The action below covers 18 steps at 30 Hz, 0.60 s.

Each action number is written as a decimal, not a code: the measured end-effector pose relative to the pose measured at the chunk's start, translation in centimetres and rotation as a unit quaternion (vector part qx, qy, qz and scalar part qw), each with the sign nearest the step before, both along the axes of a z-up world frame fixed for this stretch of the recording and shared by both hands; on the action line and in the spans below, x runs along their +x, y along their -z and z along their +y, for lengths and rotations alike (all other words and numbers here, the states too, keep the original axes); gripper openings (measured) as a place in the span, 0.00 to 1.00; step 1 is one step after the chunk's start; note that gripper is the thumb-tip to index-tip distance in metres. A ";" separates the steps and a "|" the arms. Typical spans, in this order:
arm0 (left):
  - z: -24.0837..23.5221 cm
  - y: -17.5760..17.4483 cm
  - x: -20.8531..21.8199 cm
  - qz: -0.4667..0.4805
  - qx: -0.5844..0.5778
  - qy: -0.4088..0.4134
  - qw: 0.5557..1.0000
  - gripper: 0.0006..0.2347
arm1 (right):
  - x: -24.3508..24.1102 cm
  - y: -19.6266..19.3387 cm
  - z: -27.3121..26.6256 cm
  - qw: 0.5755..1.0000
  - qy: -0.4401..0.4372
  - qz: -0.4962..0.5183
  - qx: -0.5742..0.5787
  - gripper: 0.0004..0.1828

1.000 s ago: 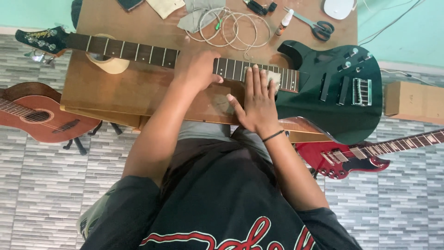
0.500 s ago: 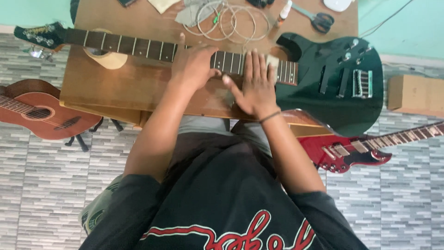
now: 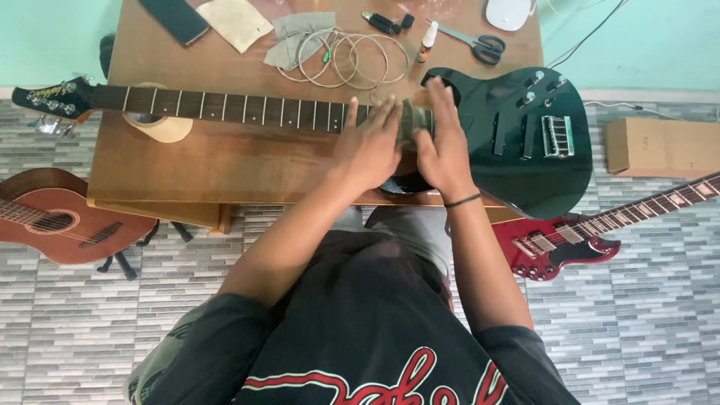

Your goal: The person wipes the body and neck of a black electric guitar with a cloth. They clean around the pickups, knobs, and bridge, then move along the fretboard and headstock, returning to the body to continue wiping.

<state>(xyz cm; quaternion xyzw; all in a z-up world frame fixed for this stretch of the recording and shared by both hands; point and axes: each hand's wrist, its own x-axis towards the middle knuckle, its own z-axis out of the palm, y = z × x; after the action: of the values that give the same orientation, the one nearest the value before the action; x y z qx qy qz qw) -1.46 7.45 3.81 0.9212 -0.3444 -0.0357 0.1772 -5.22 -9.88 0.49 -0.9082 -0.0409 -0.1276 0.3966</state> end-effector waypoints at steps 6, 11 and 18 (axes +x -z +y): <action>1.1 1.4 -0.4 0.015 0.002 -0.016 1.000 0.28 | -1.2 1.7 1.6 0.965 -0.011 0.056 -0.255 0.36; 1.6 2.8 -0.1 0.024 0.057 -0.022 0.998 0.34 | -1.5 1.3 1.6 0.964 -0.006 0.092 -0.250 0.39; -1.2 1.6 -0.4 0.000 0.011 -0.028 1.000 0.34 | -2.1 -0.4 0.9 0.994 0.012 0.023 -0.103 0.33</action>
<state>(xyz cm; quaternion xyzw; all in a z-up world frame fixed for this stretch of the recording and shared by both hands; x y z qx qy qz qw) -1.83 6.25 2.25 0.9324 -0.3181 -0.0341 0.1680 -7.34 -8.93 0.93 -0.9472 -0.0339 -0.1063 0.3007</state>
